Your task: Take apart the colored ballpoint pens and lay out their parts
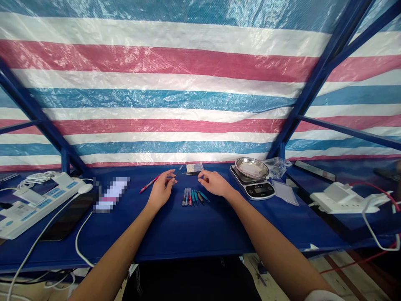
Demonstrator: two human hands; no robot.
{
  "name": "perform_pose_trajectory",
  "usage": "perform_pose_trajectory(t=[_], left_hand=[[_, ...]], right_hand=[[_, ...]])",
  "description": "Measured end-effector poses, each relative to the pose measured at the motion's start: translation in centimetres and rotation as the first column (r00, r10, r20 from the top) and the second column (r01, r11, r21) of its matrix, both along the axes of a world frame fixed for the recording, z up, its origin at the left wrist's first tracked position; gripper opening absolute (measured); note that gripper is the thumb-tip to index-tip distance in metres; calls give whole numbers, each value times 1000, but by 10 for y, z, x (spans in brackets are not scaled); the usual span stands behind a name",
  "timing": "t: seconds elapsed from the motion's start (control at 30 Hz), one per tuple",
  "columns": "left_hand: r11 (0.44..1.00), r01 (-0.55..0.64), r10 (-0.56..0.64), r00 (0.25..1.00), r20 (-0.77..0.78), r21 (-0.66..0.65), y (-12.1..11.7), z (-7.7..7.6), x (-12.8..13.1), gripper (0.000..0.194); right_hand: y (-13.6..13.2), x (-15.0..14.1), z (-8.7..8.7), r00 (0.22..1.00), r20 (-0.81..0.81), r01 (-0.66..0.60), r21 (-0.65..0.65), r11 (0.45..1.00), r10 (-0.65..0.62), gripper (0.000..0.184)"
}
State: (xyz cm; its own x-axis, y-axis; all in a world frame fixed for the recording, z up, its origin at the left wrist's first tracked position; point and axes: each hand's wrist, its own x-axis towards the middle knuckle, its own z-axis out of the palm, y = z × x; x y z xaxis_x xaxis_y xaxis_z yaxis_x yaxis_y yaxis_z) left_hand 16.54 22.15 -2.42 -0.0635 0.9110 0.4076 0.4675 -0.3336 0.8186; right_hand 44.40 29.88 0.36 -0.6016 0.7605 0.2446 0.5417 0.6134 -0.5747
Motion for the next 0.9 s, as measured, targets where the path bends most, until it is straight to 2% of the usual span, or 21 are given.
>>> perform_pose_trajectory(t=[0.07,0.17,0.23,0.37,0.43,0.57,0.67,0.9], left_hand=[[1000,20,-20,995,99,-1,-1,-1,-2,45],[999,36,-37,986,163,11,-1,-4,-2,47],[999,38,-40,984,174,17,0,-6,-2,45],[999,42,-46,987,157,29,1,-7,-2,41],[999,45,-48,988,145,27,-1,-6,-1,39],[999,39,-40,989,146,6,-4,-2,0,38],[999,45,-43,983,179,-9,-4,0,2,39],[997,65,-54,956,289,-30,-5,4,4,42]], right_hand=[[-1,6,4,990,116,-73,-87,994,83,13],[0,12,7,974,175,-124,-135,983,147,9],[1,15,7,978,168,-107,-121,987,126,7],[4,20,4,977,154,-118,-183,976,147,19],[5,21,2,976,139,-139,-211,968,170,22],[7,23,1,984,119,-113,-176,978,135,22],[6,24,3,978,131,-127,-228,965,160,26],[0,24,10,971,51,-219,-220,951,235,15]])
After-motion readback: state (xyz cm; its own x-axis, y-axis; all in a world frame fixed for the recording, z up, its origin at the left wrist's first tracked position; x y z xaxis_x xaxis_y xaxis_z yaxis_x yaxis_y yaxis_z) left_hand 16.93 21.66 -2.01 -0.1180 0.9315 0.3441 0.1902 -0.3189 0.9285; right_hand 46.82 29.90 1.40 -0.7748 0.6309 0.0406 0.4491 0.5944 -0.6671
